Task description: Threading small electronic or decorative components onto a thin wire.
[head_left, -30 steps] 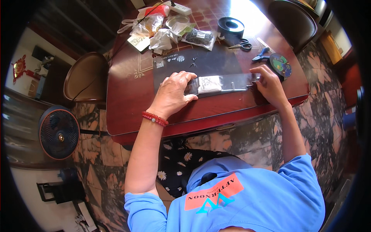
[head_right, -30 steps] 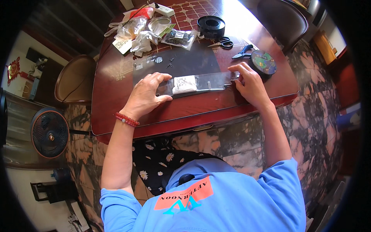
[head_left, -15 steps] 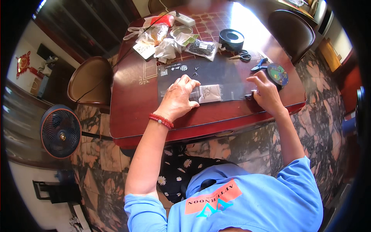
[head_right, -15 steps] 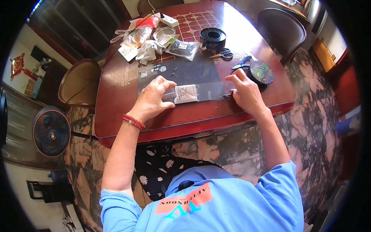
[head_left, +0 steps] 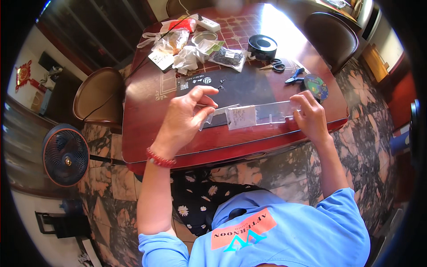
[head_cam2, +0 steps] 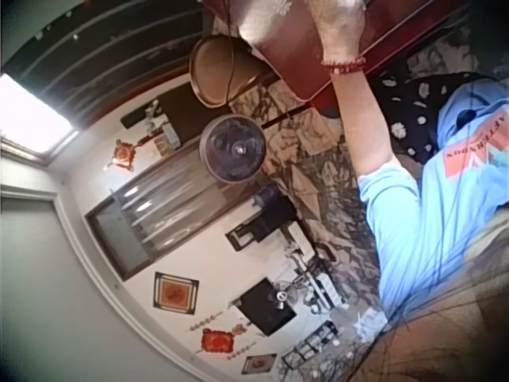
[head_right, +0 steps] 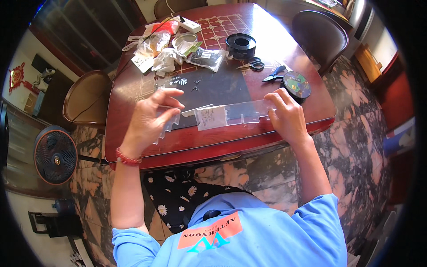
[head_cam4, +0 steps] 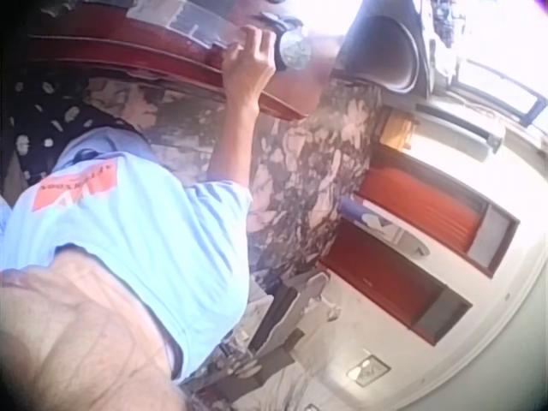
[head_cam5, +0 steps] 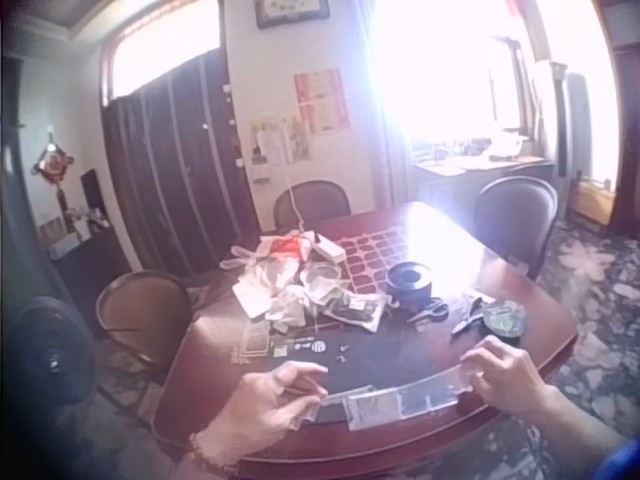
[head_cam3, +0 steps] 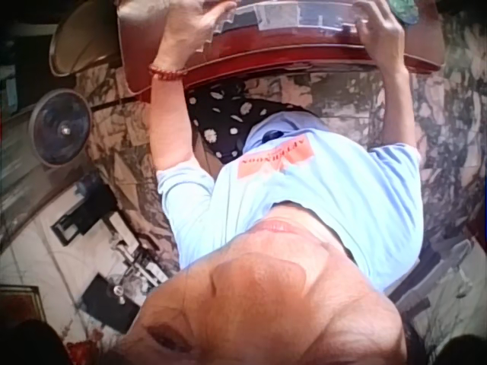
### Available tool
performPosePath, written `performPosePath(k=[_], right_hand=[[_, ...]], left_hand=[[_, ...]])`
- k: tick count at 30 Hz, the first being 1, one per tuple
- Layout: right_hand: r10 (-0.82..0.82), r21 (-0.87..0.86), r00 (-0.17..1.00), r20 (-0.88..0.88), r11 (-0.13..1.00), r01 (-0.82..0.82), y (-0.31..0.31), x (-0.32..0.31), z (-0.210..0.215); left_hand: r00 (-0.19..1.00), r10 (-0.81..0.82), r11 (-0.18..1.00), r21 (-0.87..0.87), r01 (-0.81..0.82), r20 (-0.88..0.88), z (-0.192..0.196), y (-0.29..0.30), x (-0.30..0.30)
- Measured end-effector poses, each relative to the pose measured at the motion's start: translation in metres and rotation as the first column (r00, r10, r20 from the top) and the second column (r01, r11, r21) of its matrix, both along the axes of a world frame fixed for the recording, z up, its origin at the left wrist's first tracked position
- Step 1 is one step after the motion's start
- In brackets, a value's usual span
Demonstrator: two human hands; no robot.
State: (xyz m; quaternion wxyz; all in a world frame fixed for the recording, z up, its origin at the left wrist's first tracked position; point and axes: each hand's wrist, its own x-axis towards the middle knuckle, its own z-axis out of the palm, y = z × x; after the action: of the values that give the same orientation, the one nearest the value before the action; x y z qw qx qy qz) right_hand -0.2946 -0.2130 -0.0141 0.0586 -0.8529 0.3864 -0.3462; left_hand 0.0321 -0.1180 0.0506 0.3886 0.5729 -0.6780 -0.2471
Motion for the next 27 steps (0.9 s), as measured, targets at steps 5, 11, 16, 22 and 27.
performPosePath(k=[5,11,16,22,27], right_hand=[[0.171,-0.033,0.983,0.07,0.985,-0.17,0.024,0.025,0.017],[0.525,0.053,0.85,0.047,0.848,-0.527,0.07,0.073,0.006],[0.582,0.19,0.808,0.089,0.786,-0.588,0.096,0.077,-0.023],[0.695,0.327,0.715,0.069,0.662,-0.675,0.121,0.082,-0.04],[0.757,0.361,0.653,0.023,0.603,-0.711,0.122,0.089,-0.036]], left_hand=[[0.976,-0.194,0.98,0.036,0.198,-0.102,0.03,0.025,-0.023],[0.917,-0.331,0.913,0.169,0.371,-0.224,-0.014,0.044,-0.038],[0.859,-0.083,0.872,0.381,0.308,-0.505,-0.055,0.089,-0.036],[0.92,0.038,0.861,0.48,0.168,-0.39,-0.082,0.136,-0.039],[0.901,-0.032,0.722,0.613,0.32,-0.433,-0.101,0.166,-0.033]])
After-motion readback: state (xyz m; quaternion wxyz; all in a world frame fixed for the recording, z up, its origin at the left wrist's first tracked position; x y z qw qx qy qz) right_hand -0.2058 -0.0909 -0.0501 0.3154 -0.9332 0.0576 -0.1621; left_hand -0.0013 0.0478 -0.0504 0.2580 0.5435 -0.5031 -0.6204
